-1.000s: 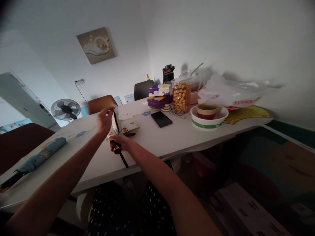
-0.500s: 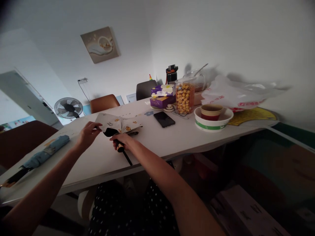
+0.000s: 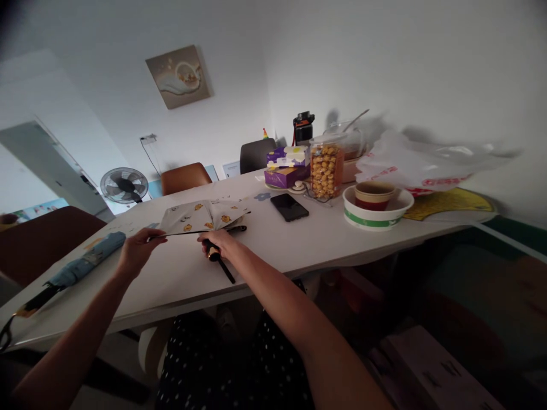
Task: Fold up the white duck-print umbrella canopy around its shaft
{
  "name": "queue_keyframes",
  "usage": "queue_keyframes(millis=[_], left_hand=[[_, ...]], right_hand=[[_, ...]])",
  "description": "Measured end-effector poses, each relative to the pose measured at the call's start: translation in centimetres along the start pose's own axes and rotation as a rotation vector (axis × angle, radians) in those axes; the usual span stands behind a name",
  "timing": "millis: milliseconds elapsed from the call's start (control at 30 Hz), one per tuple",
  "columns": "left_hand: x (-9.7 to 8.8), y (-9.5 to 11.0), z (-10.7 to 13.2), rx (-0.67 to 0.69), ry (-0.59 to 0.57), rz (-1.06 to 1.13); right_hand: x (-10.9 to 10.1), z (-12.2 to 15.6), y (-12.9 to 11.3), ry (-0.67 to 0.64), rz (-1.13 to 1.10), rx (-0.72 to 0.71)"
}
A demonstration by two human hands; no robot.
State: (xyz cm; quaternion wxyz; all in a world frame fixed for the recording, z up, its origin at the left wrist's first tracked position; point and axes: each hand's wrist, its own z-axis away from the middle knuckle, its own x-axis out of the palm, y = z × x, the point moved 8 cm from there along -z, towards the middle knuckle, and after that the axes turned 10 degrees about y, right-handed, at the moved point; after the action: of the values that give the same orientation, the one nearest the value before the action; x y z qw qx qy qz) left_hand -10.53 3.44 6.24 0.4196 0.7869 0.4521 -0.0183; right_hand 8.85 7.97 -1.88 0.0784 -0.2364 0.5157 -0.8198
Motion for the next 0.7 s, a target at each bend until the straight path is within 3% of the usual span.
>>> queue_keyframes(millis=[200,367,500,700], left_hand=[[1.0,-2.5,2.0,-0.138,-0.031,0.082],[1.2,-1.6,2.9,-0.032,-0.095,0.111],[1.4,-1.3,3.7,0.038,-0.151,0.098],[1.2,-2.5,4.6,-0.084,-0.232,0.022]], right_hand=[[0.0,0.0,0.0,-0.06,-0.025,-0.01],[-0.1,0.6,-0.1,-0.046,-0.044,0.054],[-0.4,0.7,-0.3,0.052,-0.083,0.037],[-0.2,0.7,0.1,0.076,0.027,0.031]])
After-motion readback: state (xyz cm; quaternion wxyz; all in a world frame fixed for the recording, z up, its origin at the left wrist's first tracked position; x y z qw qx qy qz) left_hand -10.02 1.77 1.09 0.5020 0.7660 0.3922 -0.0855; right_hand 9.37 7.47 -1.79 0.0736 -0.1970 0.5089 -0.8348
